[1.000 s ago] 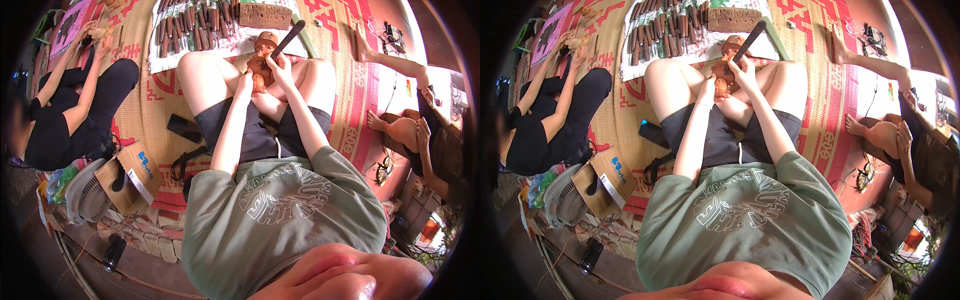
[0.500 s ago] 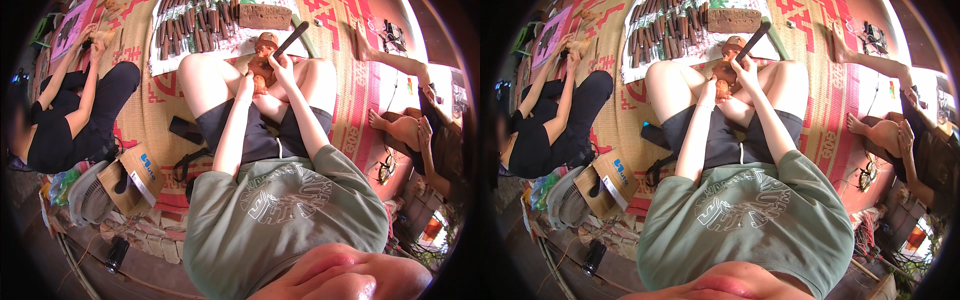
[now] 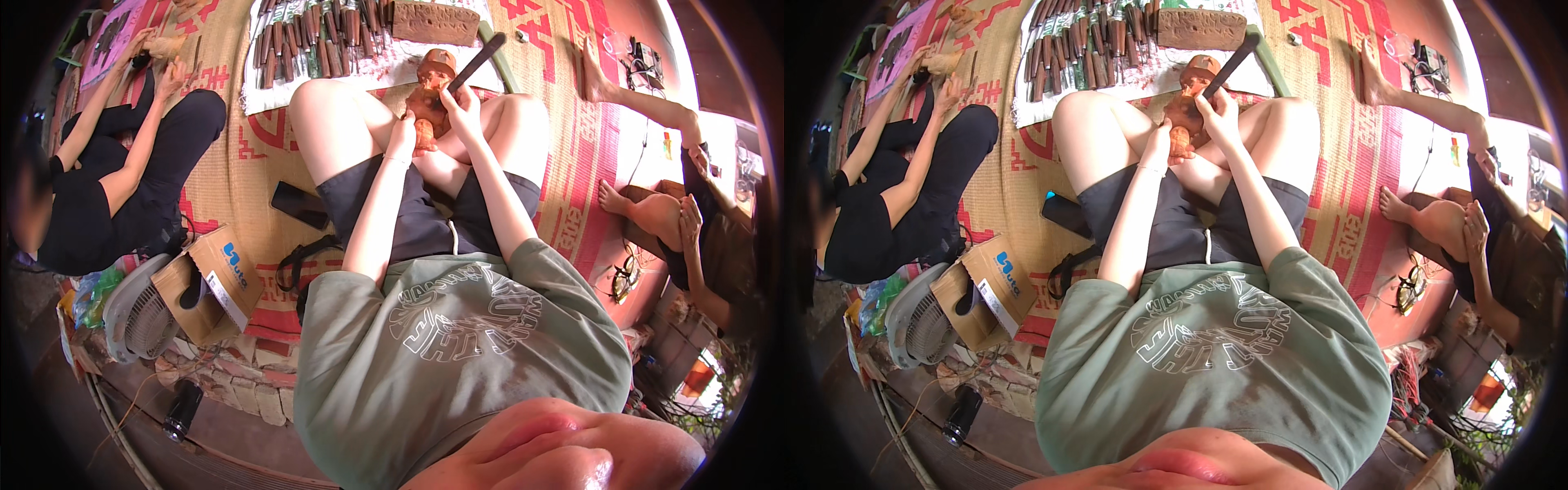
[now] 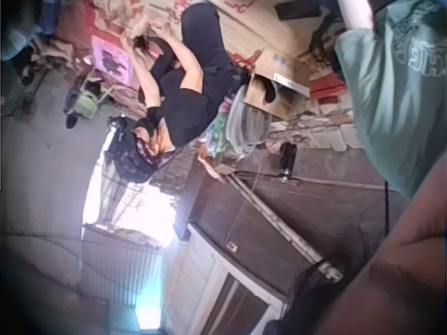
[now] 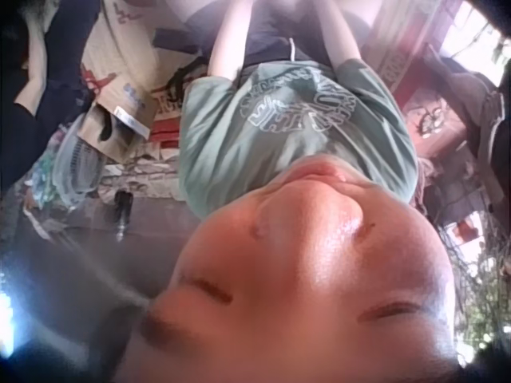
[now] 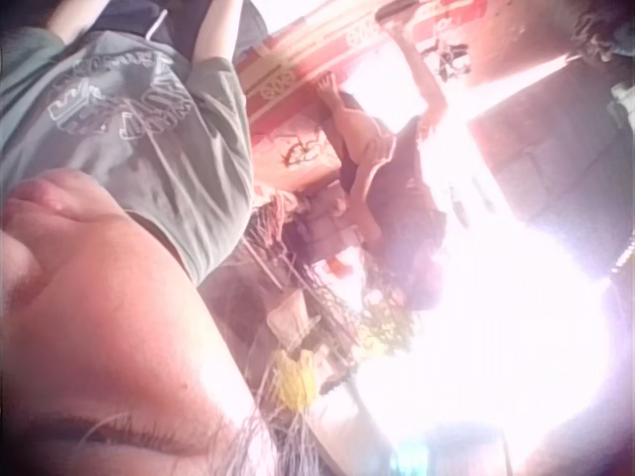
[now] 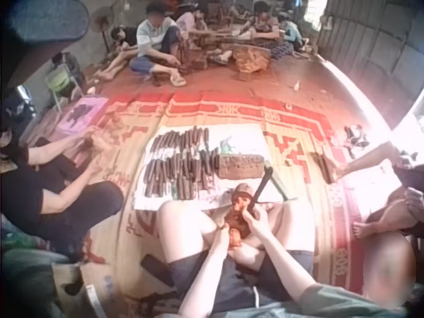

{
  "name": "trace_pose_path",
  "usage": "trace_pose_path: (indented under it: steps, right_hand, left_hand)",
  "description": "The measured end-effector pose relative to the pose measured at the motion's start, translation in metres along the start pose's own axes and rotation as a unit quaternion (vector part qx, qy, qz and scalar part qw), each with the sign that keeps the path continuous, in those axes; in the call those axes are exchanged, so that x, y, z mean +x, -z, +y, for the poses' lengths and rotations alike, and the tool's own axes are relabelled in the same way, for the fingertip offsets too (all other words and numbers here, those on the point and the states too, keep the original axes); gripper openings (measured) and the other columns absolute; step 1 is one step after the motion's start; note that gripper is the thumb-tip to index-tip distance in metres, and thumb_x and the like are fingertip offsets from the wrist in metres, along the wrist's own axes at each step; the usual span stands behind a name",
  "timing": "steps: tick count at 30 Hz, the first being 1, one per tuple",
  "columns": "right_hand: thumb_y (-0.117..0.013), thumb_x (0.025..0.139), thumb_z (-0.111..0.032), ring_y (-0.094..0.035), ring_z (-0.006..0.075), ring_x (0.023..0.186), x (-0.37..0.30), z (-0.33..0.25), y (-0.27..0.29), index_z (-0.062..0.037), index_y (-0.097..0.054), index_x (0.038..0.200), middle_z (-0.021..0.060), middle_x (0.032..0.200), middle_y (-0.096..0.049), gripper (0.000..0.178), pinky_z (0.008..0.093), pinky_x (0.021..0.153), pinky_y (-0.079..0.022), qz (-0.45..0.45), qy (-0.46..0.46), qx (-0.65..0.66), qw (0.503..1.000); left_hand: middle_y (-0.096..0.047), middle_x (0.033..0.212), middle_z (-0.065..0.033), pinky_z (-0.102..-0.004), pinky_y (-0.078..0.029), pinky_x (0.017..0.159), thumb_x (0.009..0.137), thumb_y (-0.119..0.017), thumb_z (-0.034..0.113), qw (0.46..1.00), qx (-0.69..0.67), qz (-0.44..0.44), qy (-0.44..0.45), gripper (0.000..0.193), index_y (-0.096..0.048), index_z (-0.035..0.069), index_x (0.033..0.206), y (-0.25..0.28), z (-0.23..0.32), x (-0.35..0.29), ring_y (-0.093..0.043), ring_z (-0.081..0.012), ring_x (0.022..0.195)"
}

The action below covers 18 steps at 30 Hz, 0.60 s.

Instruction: The person sits on a mat and carves a small wooden object using a knife. They hold the wood in their left hand and use the knife in their right hand to shape the piece, occasionally rotating it to access different sides.

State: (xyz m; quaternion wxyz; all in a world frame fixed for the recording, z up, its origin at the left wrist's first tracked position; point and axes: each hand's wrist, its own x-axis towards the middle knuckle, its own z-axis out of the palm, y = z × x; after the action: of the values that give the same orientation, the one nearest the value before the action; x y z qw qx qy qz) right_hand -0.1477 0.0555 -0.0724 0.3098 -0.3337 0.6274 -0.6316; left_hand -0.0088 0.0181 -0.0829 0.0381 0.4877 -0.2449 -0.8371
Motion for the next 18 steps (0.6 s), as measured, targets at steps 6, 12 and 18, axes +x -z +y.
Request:
trace_pose_path:
  steps: [6, 12, 18]
  right_hand:
    - [-0.058, 0.084, -0.009, -0.046, 0.0040, 0.058, -0.004, -0.006, -0.002, -0.0029, -0.056, 0.092, -0.0018, 0.071, -0.054, 0.011, 0.0189, 0.049, -0.038, 0.016, -0.016, 0.064, 0.998]
    - [-0.058, 0.084, -0.008, -0.046, 0.0042, 0.063, -0.002, -0.001, -0.002, -0.0018, -0.055, 0.092, -0.0023, 0.074, -0.053, 0.011, 0.0198, 0.055, -0.039, 0.033, 0.025, -0.059, 0.997]
    - [-0.059, 0.083, -0.009, -0.042, 0.0043, 0.060, -0.009, -0.012, -0.005, -0.0029, -0.055, 0.086, -0.0025, 0.066, -0.049, 0.008, 0.0206, 0.054, -0.037, -0.009, -0.010, 0.063, 0.998]
  left_hand:
    - [-0.064, 0.074, -0.0186, -0.0262, -0.045, 0.032, 0.090, -0.026, 0.058, 1.000, 0.002, 0.010, -0.017, 0.064, -0.048, 0.000, 0.109, -0.002, -0.002, -0.004, -0.064, -0.0270, 0.052]
    - [-0.063, 0.071, -0.0173, -0.0269, -0.045, 0.032, 0.090, -0.027, 0.056, 0.999, -0.024, 0.025, -0.015, 0.062, -0.050, 0.001, 0.105, -0.002, -0.001, 0.001, -0.064, -0.0279, 0.052]
    - [-0.062, 0.065, -0.0131, -0.0275, -0.042, 0.029, 0.091, -0.029, 0.052, 0.999, -0.033, 0.011, -0.019, 0.056, -0.048, 0.001, 0.104, -0.001, -0.005, 0.002, -0.062, -0.0251, 0.046]
